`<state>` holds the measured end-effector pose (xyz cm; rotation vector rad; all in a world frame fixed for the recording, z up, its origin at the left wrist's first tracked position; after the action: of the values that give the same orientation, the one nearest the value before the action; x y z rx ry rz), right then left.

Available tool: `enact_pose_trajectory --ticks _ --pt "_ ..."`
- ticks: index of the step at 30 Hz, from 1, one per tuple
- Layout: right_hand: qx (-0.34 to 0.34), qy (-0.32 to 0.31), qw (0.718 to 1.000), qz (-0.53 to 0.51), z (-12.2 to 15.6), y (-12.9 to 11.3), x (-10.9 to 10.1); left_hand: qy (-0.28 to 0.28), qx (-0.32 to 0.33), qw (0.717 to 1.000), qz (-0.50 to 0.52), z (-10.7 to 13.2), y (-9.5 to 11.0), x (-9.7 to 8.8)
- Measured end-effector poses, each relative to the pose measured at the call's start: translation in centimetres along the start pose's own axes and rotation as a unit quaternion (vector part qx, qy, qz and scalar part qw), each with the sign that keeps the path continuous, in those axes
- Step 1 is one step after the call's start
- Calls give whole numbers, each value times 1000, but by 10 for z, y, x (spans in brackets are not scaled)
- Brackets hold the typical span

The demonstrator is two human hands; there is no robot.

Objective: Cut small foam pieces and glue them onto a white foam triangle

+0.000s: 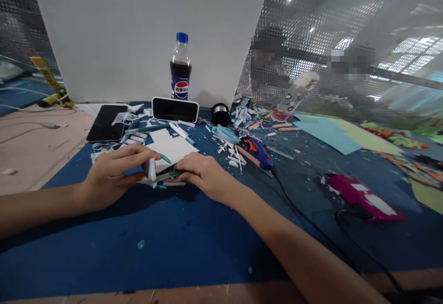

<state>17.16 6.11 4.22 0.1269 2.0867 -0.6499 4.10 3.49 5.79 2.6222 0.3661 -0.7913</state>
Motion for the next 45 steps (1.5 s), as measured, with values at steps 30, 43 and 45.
enact_pose_trajectory --ticks 30,43,45 --pt "2 -7 1000 16 0 -2 4 -28 -3 1000 -3 2 0 8" --pt "-5 -1 1000 19 0 -5 4 -31 -10 999 16 3 -2 10" --pt "-4 1 1000 17 0 -4 4 -27 -7 999 17 4 -2 9"
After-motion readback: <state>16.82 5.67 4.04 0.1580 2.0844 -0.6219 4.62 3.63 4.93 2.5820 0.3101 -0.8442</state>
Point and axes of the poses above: each hand's wrist, its own z-axis away from the middle knuckle, its own x-axis out of the palm, y = z × x, the point moved 8 cm from there along -z, towards the middle knuckle, and after that the axes turned 3 degrees about y, right-handed, at the moved point
